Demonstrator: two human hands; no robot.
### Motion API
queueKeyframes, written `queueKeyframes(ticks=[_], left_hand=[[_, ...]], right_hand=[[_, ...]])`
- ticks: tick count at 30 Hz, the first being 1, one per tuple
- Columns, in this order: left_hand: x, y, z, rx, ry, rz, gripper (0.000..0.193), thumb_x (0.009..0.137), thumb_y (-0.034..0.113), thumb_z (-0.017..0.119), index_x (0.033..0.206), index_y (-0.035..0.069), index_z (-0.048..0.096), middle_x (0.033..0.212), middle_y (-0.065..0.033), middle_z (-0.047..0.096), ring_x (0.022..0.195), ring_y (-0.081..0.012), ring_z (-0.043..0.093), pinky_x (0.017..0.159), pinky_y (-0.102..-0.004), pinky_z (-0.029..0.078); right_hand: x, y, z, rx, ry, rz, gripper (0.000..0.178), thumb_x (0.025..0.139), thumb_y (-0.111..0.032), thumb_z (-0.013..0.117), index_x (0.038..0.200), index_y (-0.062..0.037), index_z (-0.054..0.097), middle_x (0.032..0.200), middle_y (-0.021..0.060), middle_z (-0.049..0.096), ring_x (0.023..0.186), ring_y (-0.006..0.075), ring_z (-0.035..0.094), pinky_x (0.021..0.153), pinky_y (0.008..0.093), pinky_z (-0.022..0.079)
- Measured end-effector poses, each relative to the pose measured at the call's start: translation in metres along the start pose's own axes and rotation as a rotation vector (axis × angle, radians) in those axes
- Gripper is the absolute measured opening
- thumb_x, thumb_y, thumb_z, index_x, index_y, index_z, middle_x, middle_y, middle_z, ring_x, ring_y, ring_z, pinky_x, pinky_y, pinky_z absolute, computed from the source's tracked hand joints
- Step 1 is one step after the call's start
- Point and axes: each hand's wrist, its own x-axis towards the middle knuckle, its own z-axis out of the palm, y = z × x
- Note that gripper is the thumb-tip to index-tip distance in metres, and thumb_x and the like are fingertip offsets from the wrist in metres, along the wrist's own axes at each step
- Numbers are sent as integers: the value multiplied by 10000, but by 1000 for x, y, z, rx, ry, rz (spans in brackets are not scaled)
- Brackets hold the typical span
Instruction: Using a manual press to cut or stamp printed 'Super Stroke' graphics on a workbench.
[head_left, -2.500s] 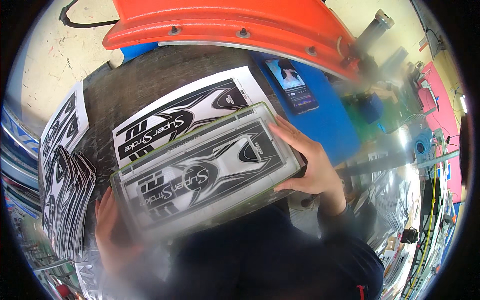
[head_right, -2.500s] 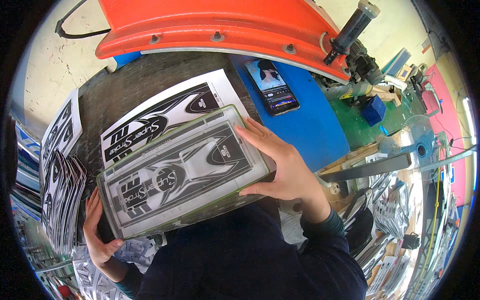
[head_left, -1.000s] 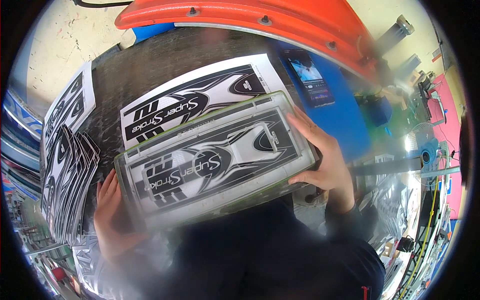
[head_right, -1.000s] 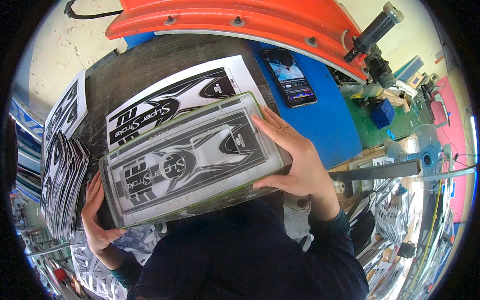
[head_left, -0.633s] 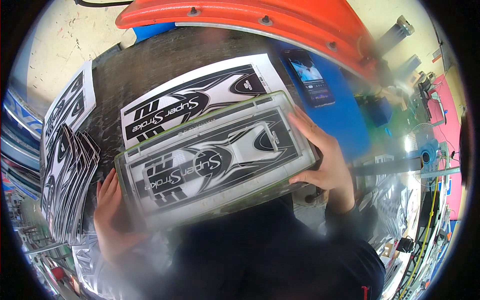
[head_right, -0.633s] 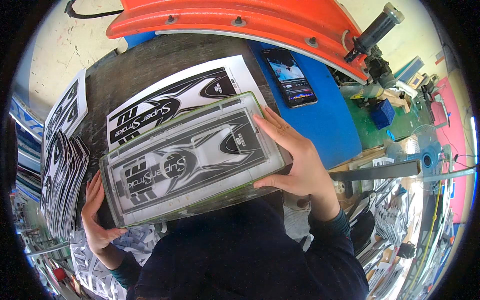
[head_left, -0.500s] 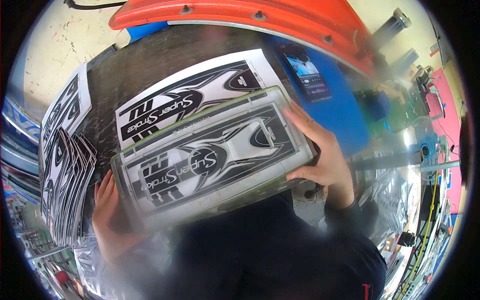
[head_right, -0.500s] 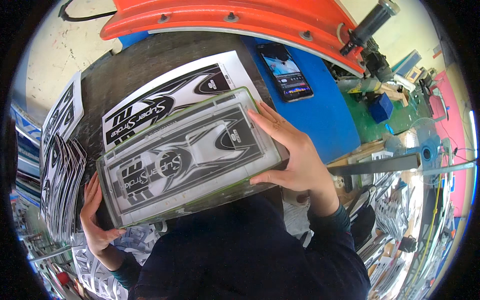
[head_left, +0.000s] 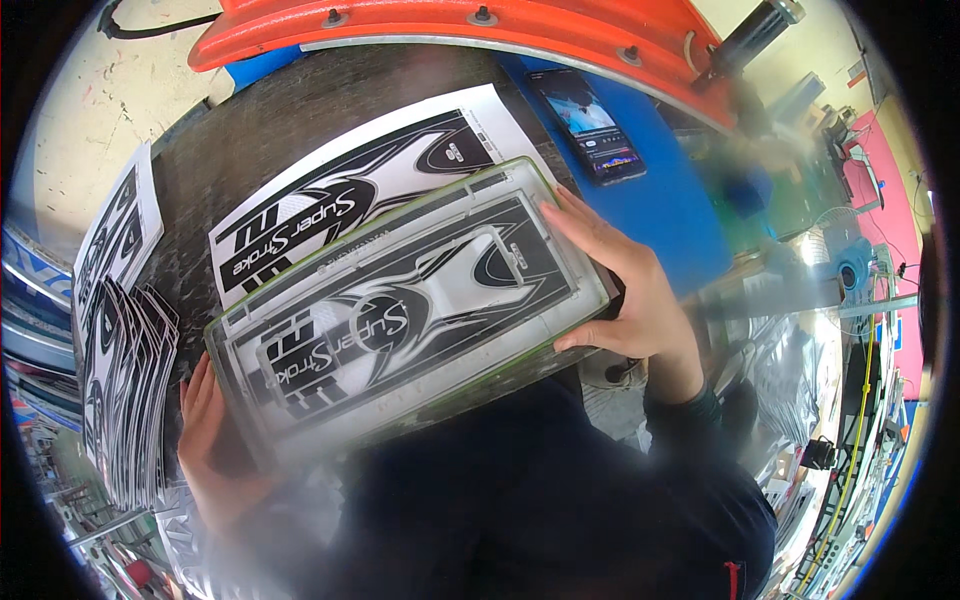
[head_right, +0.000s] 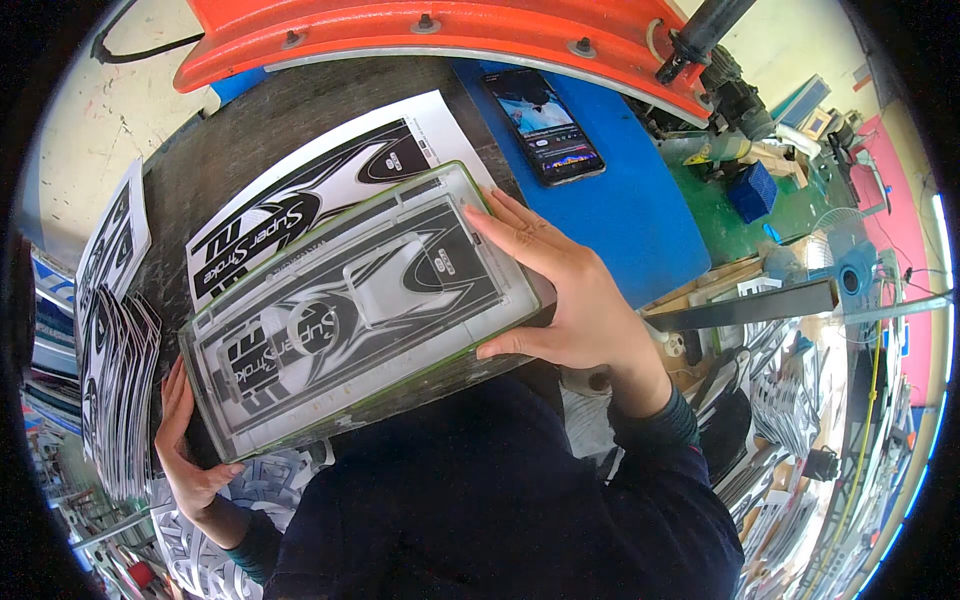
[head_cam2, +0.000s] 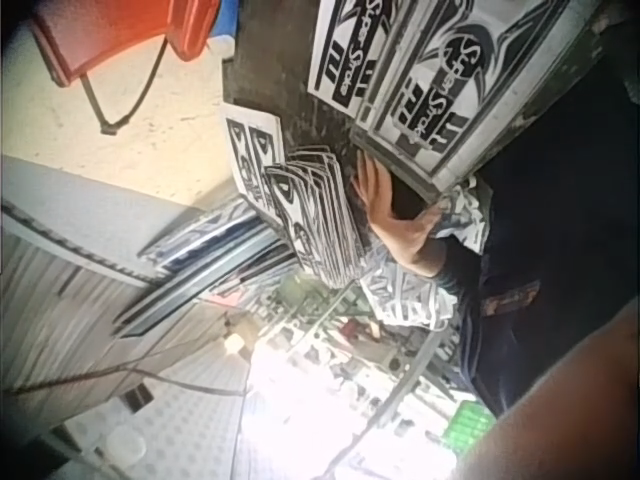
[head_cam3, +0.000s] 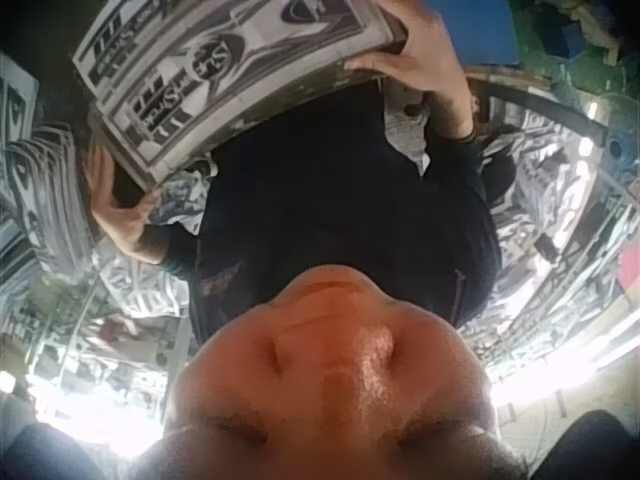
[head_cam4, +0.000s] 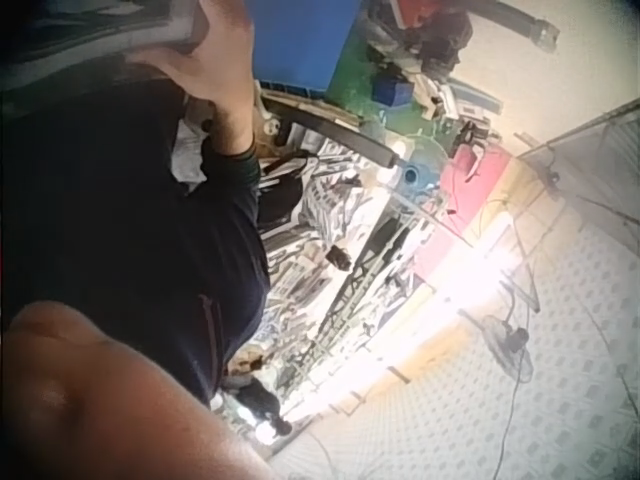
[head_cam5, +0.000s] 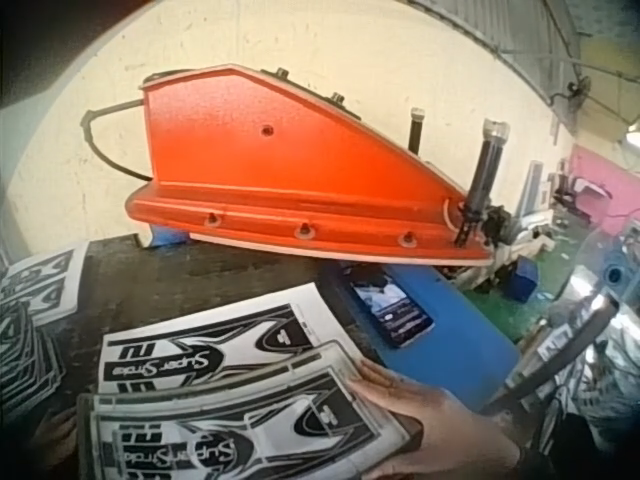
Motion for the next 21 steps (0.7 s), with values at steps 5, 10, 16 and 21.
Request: queueKeyframes(ticks=[5, 10, 16, 21], left_hand=[[-2, -1, 0, -19, 10, -5, 1014, 637, 624, 746, 1341, -55, 480, 1392, -255, 468, 1360, -407, 354, 1128, -515, 169], [-3, -5, 0, -29, 11, 4, 1048, 598, 632, 766, 1334, -61, 489, 1388, -272, 463, 1356, -404, 363, 1138, -511, 115], [-6, -6, -7, -57, 14, 24, 1106, 443, 361, 876, 1393, 0, 440, 1438, -188, 446, 1385, -386, 334, 1115, -583, 125], [-5, -1, -11, -10, -66, -79, 1112, 423, 261, 893, 1406, 16, 433, 1463, -159, 422, 1415, -372, 271, 1119, -589, 123]], right_hand=[[1, -1, -1, -9, -13, 3, 995, 528, -328, 890, 1389, -60, 469, 1417, 144, 475, 1386, 360, 326, 1126, 446, 283], [-1, -2, -3, -26, -22, 32, 974, 540, -311, 893, 1373, -24, 477, 1417, 170, 471, 1384, 361, 332, 1118, 428, 288], [-1, -5, 3, -30, -10, 135, 1011, 534, -379, 888, 1366, 14, 470, 1417, 253, 438, 1388, 340, 333, 1118, 405, 258], [0, -1, 9, 53, -7, 127, 1058, 536, -437, 852, 1377, 51, 435, 1441, 258, 405, 1371, 332, 363, 1113, 401, 269]])
